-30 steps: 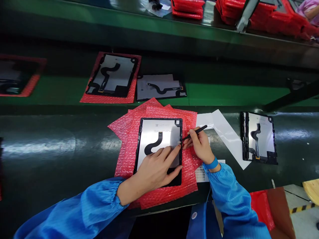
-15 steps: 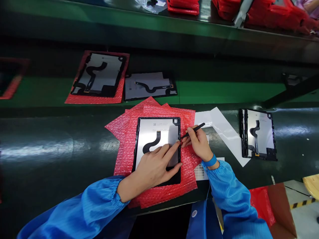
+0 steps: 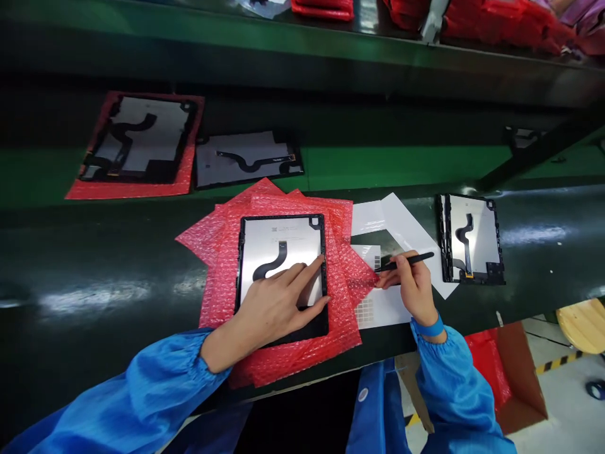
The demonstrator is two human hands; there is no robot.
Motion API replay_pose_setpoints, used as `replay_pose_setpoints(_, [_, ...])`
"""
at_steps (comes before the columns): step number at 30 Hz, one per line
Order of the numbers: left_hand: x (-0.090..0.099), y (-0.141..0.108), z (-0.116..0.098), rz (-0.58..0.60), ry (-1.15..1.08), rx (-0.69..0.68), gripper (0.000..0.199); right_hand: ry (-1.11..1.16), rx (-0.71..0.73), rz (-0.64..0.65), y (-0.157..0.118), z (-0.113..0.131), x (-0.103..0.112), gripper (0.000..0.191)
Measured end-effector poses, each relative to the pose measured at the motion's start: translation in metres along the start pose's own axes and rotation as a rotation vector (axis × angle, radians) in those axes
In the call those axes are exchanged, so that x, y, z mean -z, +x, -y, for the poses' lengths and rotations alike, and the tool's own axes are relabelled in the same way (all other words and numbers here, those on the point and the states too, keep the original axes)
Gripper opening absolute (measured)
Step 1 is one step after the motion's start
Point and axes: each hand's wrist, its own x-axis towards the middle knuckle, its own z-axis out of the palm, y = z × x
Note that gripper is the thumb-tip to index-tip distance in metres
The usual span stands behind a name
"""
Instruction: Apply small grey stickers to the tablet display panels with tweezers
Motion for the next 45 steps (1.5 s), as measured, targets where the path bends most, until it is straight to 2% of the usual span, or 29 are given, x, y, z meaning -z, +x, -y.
replay_pose_setpoints(2, [0.002, 0.001, -0.001, -0.002, 0.019, 0.012, 0.071, -0.049, -0.026, 0.002, -0.021, -0.005, 0.015, 0.028])
replay_pose_setpoints(5, [0.001, -0.002, -0.009, -0.123, 0.037, -0.046, 0.063, -0.137, -0.049, 0.048, -0.045, -0.014, 0.022, 0.026])
replay_pose_setpoints(7, [-0.001, -0.007, -0.020, -0.209, 0.003, -0.196, 0.057, -0.206, -0.047, 0.087, -0.053, -0.019, 0.020, 0.026])
replay_pose_setpoints(8, [-0.003, -0.010, -0.027, -0.215, -0.026, -0.288, 0.056, -0.243, -0.043, 0.105, -0.055, -0.021, 0.018, 0.027])
replay_pose_setpoints(11, [-0.010, -0.020, -0.043, -0.115, -0.084, -0.466, 0.064, -0.337, -0.033, 0.134, -0.055, -0.026, 0.013, 0.030])
replay_pose_setpoints(13, [-0.017, -0.023, -0.048, -0.039, -0.077, -0.483, 0.069, -0.371, -0.039, 0.136, -0.054, -0.027, 0.012, 0.030])
replay_pose_setpoints(16, [-0.027, -0.025, -0.046, 0.009, -0.048, -0.475, 0.074, -0.383, -0.056, 0.151, -0.052, -0.027, 0.013, 0.029])
replay_pose_setpoints(20, [-0.033, -0.025, -0.041, 0.024, -0.049, -0.469, 0.076, -0.409, -0.067, 0.176, -0.050, -0.024, 0.014, 0.029])
replay_pose_setpoints(25, [-0.032, -0.024, -0.042, 0.025, -0.052, -0.478, 0.079, -0.424, -0.097, 0.177, -0.046, -0.020, 0.012, 0.030])
replay_pose_setpoints(30, [-0.034, -0.021, -0.043, 0.040, -0.065, -0.475, 0.084, -0.260, -0.154, 0.115, -0.043, -0.017, 0.011, 0.035])
replay_pose_setpoints(34, [-0.031, -0.020, -0.044, 0.021, -0.092, -0.503, 0.087, -0.109, -0.170, 0.026, -0.044, -0.006, 0.008, 0.036])
replay_pose_setpoints(36, [-0.019, -0.023, -0.041, -0.024, -0.118, -0.532, 0.086, -0.077, -0.137, -0.008, -0.042, 0.005, 0.000, 0.034])
replay_pose_setpoints(39, [0.010, -0.035, -0.030, -0.119, -0.176, -0.536, 0.070, -0.068, -0.037, -0.031, -0.032, 0.029, -0.023, 0.031])
replay_pose_setpoints(42, [0.031, -0.046, -0.010, -0.144, -0.204, -0.407, 0.052, -0.062, 0.047, -0.018, -0.016, 0.053, -0.062, 0.028])
replay_pose_setpoints(45, [0.030, -0.048, 0.010, -0.086, -0.120, -0.273, 0.059, -0.073, 0.057, 0.043, 0.001, 0.065, -0.113, 0.028])
